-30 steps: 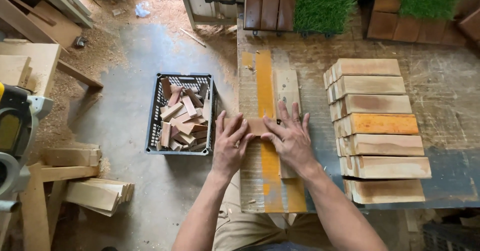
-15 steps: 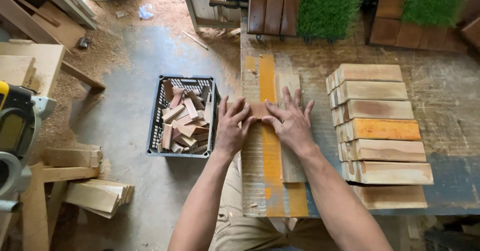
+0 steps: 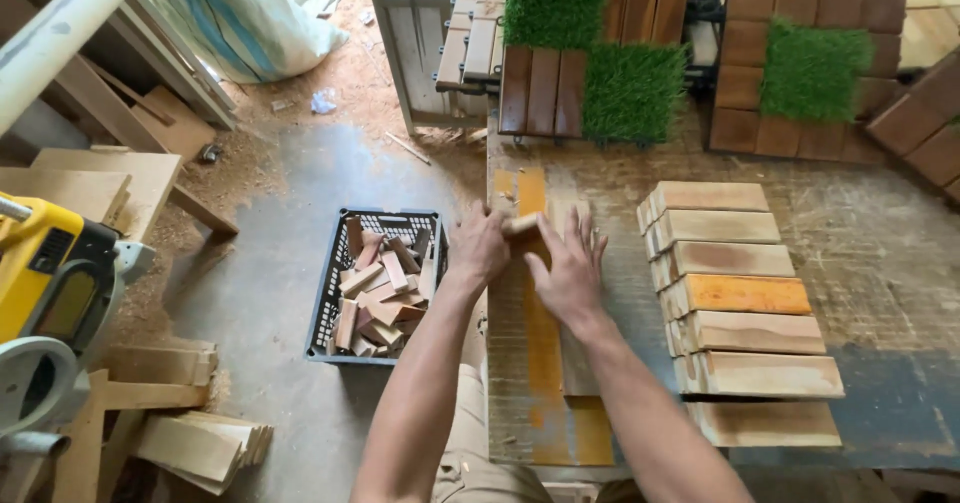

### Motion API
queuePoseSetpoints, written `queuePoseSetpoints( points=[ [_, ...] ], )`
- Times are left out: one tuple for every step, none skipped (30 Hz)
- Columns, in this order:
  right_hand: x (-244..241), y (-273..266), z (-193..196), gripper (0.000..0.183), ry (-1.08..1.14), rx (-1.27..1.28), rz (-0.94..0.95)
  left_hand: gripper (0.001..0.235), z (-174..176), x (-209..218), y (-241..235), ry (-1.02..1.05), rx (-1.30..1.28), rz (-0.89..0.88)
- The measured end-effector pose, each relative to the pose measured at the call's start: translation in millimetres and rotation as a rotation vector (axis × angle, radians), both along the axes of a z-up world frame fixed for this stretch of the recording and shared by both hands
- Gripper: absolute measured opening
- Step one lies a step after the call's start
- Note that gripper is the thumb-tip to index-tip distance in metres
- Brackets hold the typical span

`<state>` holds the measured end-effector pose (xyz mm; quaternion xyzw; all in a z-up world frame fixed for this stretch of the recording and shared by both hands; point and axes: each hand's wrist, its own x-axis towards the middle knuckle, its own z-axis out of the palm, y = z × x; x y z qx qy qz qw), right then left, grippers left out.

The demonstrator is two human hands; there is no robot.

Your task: The person is sorting and stacking small rectangular wooden blocks on a workbench, likely preparing them for assembly into decorative panels.

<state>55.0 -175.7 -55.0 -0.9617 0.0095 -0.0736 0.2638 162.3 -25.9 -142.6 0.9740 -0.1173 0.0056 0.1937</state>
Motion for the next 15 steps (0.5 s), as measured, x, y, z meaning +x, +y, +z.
queuePoseSetpoints(
  points=[
    [-17, -4, 2, 0.068, -0.006, -0.001, -0.003, 0.044, -9, -9, 0, -0.006, -0.001, -0.003],
    [-36, -5, 2, 0.064, -0.133, 0.079, 0.034, 0.033, -20, -22, 3, 0.069, -0.113, 0.009],
    [-55, -6, 2, 0.061, -0.26, 0.158, 0.071, 0.024, -31, -34, 6, 0.143, -0.225, 0.022],
    [-76, -6, 13, 0.061, -0.258, 0.161, 0.073, 0.024, 20, -61, 6, 0.145, -0.222, 0.024],
    [-97, -5, 24, 0.062, -0.107, 0.225, 0.117, 0.025, 75, -92, 12, 0.224, -0.382, 0.102],
    [-120, -4, 35, 0.064, 0.049, 0.29, 0.162, 0.026, 131, -137, 24, 0.306, -0.54, 0.182],
    [-130, -2, 34, 0.064, 0.055, 0.294, 0.164, 0.026, 139, -157, 30, 0.311, -0.537, 0.187],
    [-142, -2, 33, 0.067, -0.008, 0.237, 0.221, 0.031, 146, -176, 32, 0.383, -0.652, 0.296],
    [-154, -2, 32, 0.072, -0.071, 0.18, 0.278, 0.037, 153, -196, 35, 0.456, -0.764, 0.409],
    [-160, -3, 28, 0.072, -0.067, 0.181, 0.275, 0.037, 145, -210, 33, 0.461, -0.762, 0.408],
    [-165, -4, 24, 0.077, -0.065, 0.124, 0.286, 0.039, 137, -224, 33, 0.44, -0.891, 0.51],
    [-171, -3, 19, 0.083, -0.063, 0.069, 0.303, 0.042, 129, -239, 33, 0.413, -1.018, 0.62],
    [-169, -4, 13, 0.083, -0.058, 0.072, 0.306, 0.042, 114, -245, 28, 0.416, -1.015, 0.625],
    [-173, -5, 7, 0.088, -0.083, 0.035, 0.348, 0.047, 99, -255, 23, 0.311, -1.135, 0.684],
    [-176, -6, 0, 0.093, -0.109, -0.002, 0.39, 0.053, 84, -265, 18, 0.2, -1.252, 0.741]
  ],
)
